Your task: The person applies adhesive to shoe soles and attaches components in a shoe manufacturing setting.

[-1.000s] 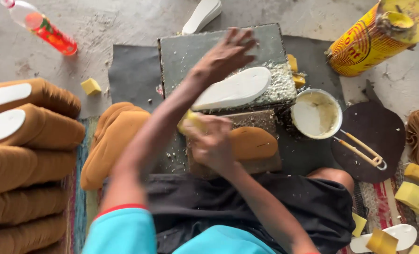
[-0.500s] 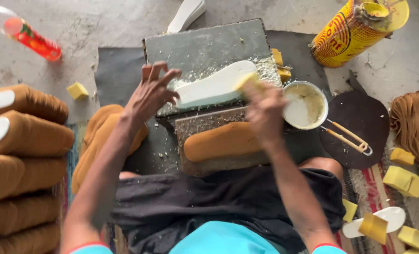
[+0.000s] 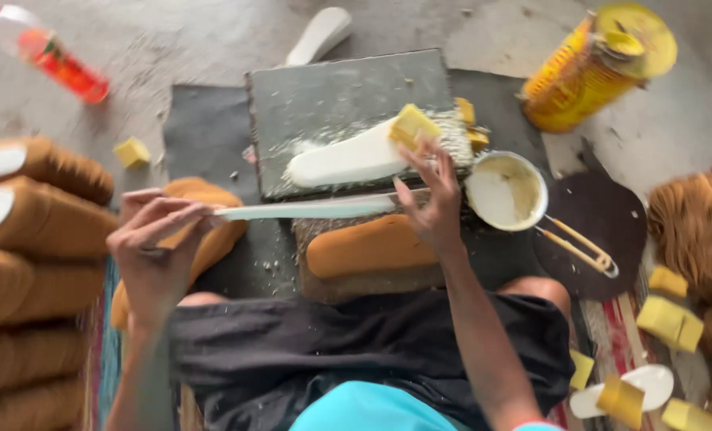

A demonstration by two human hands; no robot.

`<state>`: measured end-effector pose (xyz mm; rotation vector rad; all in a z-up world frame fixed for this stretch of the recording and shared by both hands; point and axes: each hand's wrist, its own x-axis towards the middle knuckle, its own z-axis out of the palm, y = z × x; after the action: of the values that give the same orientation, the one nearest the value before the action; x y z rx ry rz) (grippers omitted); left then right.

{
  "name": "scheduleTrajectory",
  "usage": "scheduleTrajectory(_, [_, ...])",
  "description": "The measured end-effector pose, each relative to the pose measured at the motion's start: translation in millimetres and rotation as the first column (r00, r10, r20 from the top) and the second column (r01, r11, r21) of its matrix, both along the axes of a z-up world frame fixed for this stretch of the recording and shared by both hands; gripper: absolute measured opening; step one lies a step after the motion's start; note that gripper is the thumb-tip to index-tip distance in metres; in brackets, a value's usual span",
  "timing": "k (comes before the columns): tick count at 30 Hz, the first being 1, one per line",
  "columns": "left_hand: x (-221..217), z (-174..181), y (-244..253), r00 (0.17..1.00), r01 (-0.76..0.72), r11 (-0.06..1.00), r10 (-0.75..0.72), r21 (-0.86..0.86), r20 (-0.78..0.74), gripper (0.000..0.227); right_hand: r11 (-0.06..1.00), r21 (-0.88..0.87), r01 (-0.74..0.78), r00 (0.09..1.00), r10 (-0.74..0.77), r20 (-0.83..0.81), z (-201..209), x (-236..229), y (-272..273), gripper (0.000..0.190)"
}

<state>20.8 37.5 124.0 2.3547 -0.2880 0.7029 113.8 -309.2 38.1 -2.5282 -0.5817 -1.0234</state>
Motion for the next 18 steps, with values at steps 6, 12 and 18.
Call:
scheduleTrajectory(6, [-60, -35, -8, 0.991, -0.027, 0.972, -0.004, -0.234, -0.131, 0.018, 0.455, 0.891, -0.013, 0.741, 0.602, -0.297, -48, -94, -3, 0.034])
scheduleTrajectory(12, [-110, -139, -30, 0.893, -0.254, 0.731, -0.075, -0.633, -0.445, 0.018, 0.580, 0.785, 0.218, 0.711, 0.457, -0.535, -71, -162, -22, 0.029])
scheduleTrajectory(18, [-60, -146, -83, 0.885, -0.140, 0.662, -0.249, -0.736, -0.393, 0.012, 0.433, 0.795, 0.425, 0.778, 0.275, -0.565, -74, -121, -63, 0.032])
